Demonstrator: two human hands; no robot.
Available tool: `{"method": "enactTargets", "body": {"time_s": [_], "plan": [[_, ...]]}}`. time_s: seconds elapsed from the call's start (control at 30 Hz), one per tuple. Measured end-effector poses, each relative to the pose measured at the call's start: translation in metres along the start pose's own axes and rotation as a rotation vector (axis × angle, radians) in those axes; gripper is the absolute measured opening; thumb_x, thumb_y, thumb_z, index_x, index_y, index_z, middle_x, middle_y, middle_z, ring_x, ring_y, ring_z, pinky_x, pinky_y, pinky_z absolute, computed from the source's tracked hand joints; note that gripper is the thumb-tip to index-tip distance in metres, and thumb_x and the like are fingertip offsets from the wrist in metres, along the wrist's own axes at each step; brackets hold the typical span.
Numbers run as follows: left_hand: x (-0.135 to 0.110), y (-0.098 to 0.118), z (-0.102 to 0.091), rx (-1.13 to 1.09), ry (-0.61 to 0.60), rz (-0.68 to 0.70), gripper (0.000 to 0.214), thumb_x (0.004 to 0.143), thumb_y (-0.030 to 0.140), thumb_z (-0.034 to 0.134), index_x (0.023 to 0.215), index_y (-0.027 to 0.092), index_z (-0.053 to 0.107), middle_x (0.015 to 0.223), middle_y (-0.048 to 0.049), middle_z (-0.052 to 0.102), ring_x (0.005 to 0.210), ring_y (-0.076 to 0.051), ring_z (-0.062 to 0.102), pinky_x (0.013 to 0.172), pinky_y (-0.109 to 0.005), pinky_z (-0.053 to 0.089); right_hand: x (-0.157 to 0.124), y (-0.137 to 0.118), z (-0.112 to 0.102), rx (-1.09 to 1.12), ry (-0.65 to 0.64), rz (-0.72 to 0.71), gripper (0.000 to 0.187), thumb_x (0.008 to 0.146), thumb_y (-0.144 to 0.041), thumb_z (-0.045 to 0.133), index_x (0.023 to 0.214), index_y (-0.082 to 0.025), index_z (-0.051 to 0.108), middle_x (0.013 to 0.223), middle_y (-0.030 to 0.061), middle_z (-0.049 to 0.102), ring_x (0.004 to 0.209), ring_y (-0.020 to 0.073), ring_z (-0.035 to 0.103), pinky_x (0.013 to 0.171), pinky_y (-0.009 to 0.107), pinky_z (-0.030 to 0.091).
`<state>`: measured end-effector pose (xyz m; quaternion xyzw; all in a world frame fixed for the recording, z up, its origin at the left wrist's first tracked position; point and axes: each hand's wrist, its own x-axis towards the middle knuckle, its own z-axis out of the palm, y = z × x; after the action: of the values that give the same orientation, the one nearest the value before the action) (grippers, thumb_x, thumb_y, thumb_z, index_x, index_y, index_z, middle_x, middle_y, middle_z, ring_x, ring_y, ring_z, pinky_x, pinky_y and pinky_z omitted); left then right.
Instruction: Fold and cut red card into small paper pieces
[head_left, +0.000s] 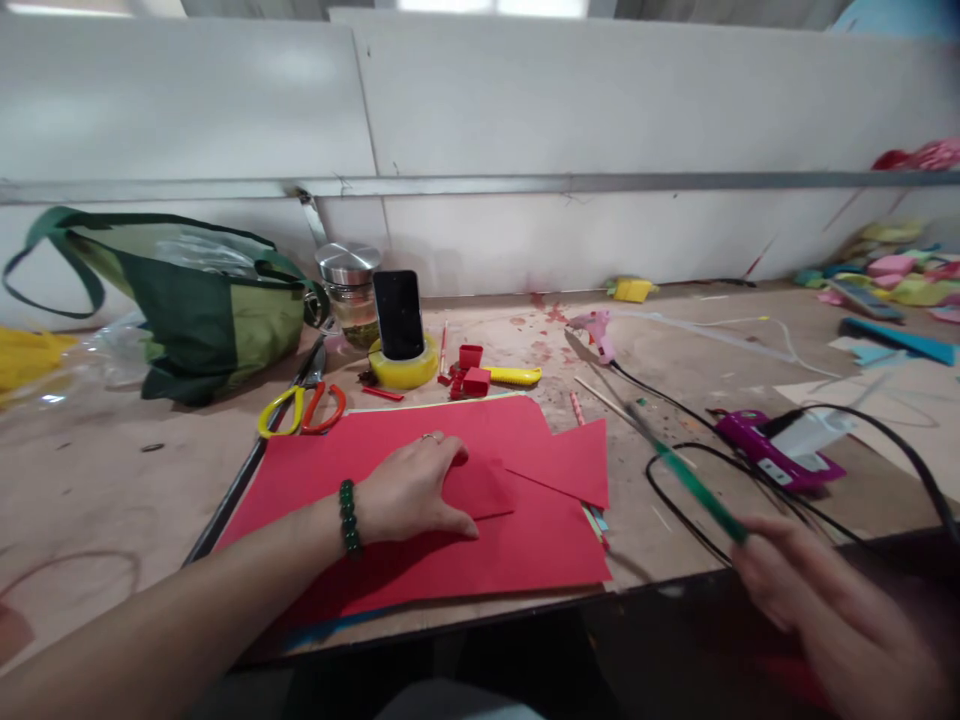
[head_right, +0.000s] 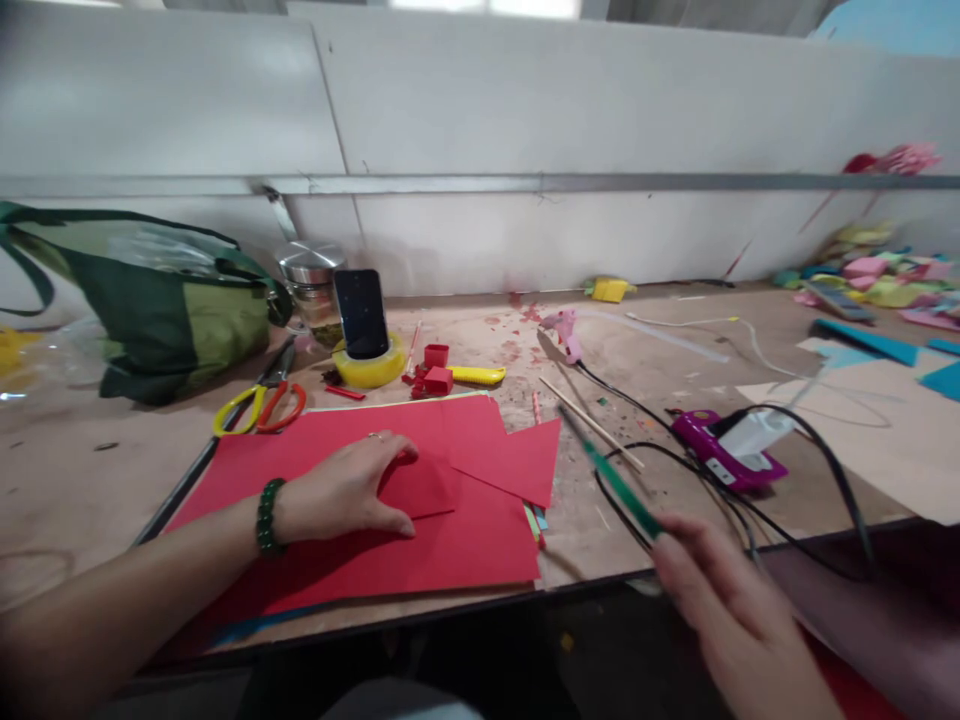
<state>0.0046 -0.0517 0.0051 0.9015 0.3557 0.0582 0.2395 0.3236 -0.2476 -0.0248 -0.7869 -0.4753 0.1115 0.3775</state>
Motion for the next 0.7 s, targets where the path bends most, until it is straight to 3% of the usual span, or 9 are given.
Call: {"method": "enactTargets", "body": {"time_s": [0.13, 0.23, 0.33, 0.43, 0.6, 0.7], "plan": [[-0.001, 0.001, 0.000, -0.074, -0.026, -0.016, 0.067, 0.059, 0.055, 0.075, 0.110, 0.017, 0.052, 0.108, -0.0105, 0.060, 0.097, -0.029, 0.056, 0.083, -0.042, 0.045, 0.005, -0.052, 0.027, 0.065, -0.171, -0.122, 0.027, 0.081, -0.048, 0.049, 0.084, -0.023, 0.059, 0.079, 0.0023, 0.065, 0.078, 0.0221, 0.063, 0.068, 0.029, 0.052], [-0.004, 0.000, -0.001, -0.128, -0.045, 0.008, 0.061, 0.064, 0.055, 0.072, 0.109, 0.018, 0.052, 0.104, -0.0085, 0.062, 0.092, -0.026, 0.057, 0.081, -0.039, 0.045, 0.011, -0.064, 0.038, 0.052, -0.329, -0.141, 0.029, 0.088, -0.046, 0.043, 0.081, -0.022, 0.059, 0.074, 0.0004, 0.062, 0.072, 0.0187, 0.060, 0.063, 0.026, 0.049], [-0.007, 0.000, 0.000, -0.212, -0.041, 0.067, 0.041, 0.081, 0.049, 0.059, 0.108, 0.018, 0.053, 0.102, -0.0062, 0.064, 0.089, -0.022, 0.058, 0.080, -0.035, 0.045, 0.012, -0.065, 0.040, 0.057, -0.419, -0.109, 0.033, 0.091, -0.046, 0.040, 0.079, -0.022, 0.059, 0.072, 0.0003, 0.060, 0.070, 0.0172, 0.057, 0.059, 0.023, 0.047], [-0.008, 0.003, 0.006, -0.260, -0.036, 0.130, 0.026, 0.088, 0.037, 0.052, 0.106, 0.019, 0.055, 0.102, -0.0045, 0.065, 0.091, -0.019, 0.058, 0.083, -0.033, 0.044, 0.009, -0.063, 0.035, 0.060, -0.414, -0.115, 0.033, 0.089, -0.046, 0.043, 0.073, -0.021, 0.059, 0.068, -0.0001, 0.059, 0.068, 0.0166, 0.056, 0.059, 0.023, 0.046], [-0.002, 0.017, 0.017, -0.379, -0.040, 0.194, 0.030, 0.086, 0.033, 0.056, 0.113, 0.020, 0.052, 0.110, -0.0040, 0.063, 0.096, -0.018, 0.057, 0.086, -0.031, 0.045, -0.003, -0.054, 0.022, 0.044, -0.352, -0.037, 0.027, 0.077, -0.048, 0.061, 0.074, -0.021, 0.061, 0.069, -0.0004, 0.063, 0.068, 0.0177, 0.059, 0.060, 0.023, 0.047], [0.001, 0.022, 0.019, -0.357, -0.025, 0.204, 0.030, 0.085, 0.032, 0.057, 0.112, 0.019, 0.053, 0.107, -0.0043, 0.064, 0.092, -0.018, 0.058, 0.084, -0.032, 0.045, -0.013, -0.046, 0.017, 0.073, -0.359, 0.001, 0.026, 0.079, -0.047, 0.059, 0.080, -0.021, 0.065, 0.072, 0.0003, 0.066, 0.068, 0.0182, 0.062, 0.061, 0.024, 0.048]]}}
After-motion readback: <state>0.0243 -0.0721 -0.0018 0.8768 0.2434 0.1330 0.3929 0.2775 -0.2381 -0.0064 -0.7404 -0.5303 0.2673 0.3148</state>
